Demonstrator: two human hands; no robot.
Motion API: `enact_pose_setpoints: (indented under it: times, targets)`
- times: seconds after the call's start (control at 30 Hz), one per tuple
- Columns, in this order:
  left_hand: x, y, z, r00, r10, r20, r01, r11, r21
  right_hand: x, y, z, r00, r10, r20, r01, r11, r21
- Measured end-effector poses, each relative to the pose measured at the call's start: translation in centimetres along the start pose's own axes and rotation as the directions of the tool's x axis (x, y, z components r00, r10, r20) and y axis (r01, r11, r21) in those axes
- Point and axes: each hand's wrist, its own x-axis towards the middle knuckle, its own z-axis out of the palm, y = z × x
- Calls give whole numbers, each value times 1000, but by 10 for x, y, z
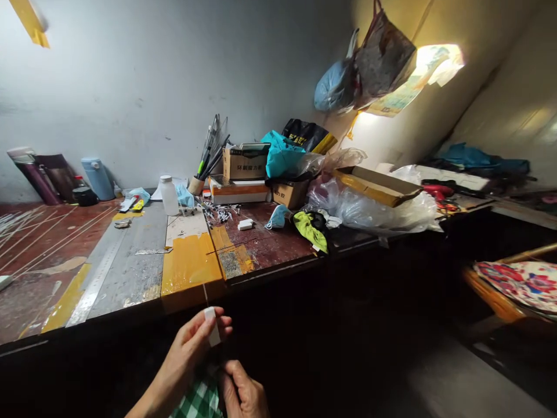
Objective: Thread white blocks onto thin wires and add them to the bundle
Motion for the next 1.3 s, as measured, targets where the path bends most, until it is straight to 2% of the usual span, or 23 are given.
enact_pose_setpoints:
  times: [0.1,0.2,0.4,0.47,0.6,0.83,1.0,1.13,1.2,1.3]
  targets:
    - [3,-12,12,998,-43,43,43,999,2,8,-5,-8,999,6,-40,-5,999,33]
    - [11,-19,17,1000,-13,20,13,1000,9,19,-10,-14,999,-13,-29,14,999,43]
    - [36,-19,14,994,80,-80,-75,996,57,37,-10,-14,993,-68,-95,62,996,-63]
    - [43,-19,13,990,89,-111,-82,994,66,42,-11,-15,992,-97,-86,87,990,-112]
    - [51,-18,12,986,76,-149,-66,996,68,50,-14,-19,992,-118,-31,114,988,-108]
    - [52,-8,12,985,38,-168,-27,997,69,52,-22,-23,998,-39,54,48,984,-172]
    - [44,-2,8,984,26,-179,-13,997,75,52,-30,-22,992,-106,62,114,983,-146]
    - [42,-3,4,983,24,-184,-9,997,82,50,-30,-20,989,-80,122,95,988,-124]
    - [45,-5,6,985,27,-170,-11,996,93,49,-26,-20,992,-45,118,59,991,-116]
    - [51,-8,13,989,24,-144,-9,995,103,50,-21,-23,999,-18,47,24,991,-131]
